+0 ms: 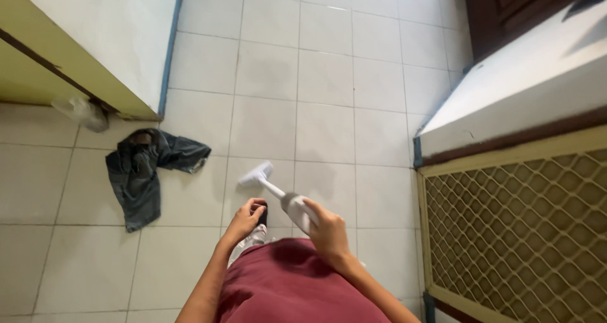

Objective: The person vacuums the tiled floor using a handheld vacuum cleaner, moving the cleaner back and forth across different sections of the floor and along the walls.

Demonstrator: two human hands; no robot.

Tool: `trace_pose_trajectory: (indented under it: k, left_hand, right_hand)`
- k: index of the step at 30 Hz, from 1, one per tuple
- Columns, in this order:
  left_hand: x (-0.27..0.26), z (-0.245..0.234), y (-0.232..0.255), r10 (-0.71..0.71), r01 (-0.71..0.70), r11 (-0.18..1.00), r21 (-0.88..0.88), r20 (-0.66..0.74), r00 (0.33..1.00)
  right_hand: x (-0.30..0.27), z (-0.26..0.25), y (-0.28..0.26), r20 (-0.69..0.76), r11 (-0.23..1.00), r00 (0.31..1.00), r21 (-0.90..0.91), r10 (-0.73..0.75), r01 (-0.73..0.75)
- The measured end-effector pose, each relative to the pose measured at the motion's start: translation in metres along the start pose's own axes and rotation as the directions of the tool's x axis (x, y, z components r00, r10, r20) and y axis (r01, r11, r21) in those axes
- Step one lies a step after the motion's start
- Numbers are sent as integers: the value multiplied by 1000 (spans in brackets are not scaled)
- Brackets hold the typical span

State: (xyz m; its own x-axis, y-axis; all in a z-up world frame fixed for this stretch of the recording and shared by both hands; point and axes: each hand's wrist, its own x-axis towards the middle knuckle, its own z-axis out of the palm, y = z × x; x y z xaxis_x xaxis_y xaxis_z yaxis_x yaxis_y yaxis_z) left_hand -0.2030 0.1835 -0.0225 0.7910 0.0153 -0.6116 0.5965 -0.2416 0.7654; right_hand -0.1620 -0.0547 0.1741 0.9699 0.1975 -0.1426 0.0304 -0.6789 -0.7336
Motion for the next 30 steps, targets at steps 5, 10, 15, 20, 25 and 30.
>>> trace_pose_trajectory:
  k: [5,10,15,20,25,30]
  left_hand:
    - [-45,48,-7,0,1,1000,-27,14,1000]
    - [-94,83,-7,3,-3,999,-36,-13,1000]
    - [-137,90,-40,-13,10,996,-84,-29,1000]
    - [-153,79,-52,-41,36,998,-55,-87,995]
    - [-161,66,-48,25,-34,995,-97,-99,995]
    - [-183,47,-43,16,-20,999,-40,-87,996]
  right_hand:
    - [-21,57,56,93,990,990,73,109,-116]
    - [-70,95,104,116,995,993,93,15,-26]
    - [-122,22,90,234,995,969,49,78,-92]
    - [-154,-51,55,177,989,984,-150,24,3]
    - [-170,2,62,63,987,991,-103,-116,122]
    - [-163,96,73,121,993,986,14,-115,114]
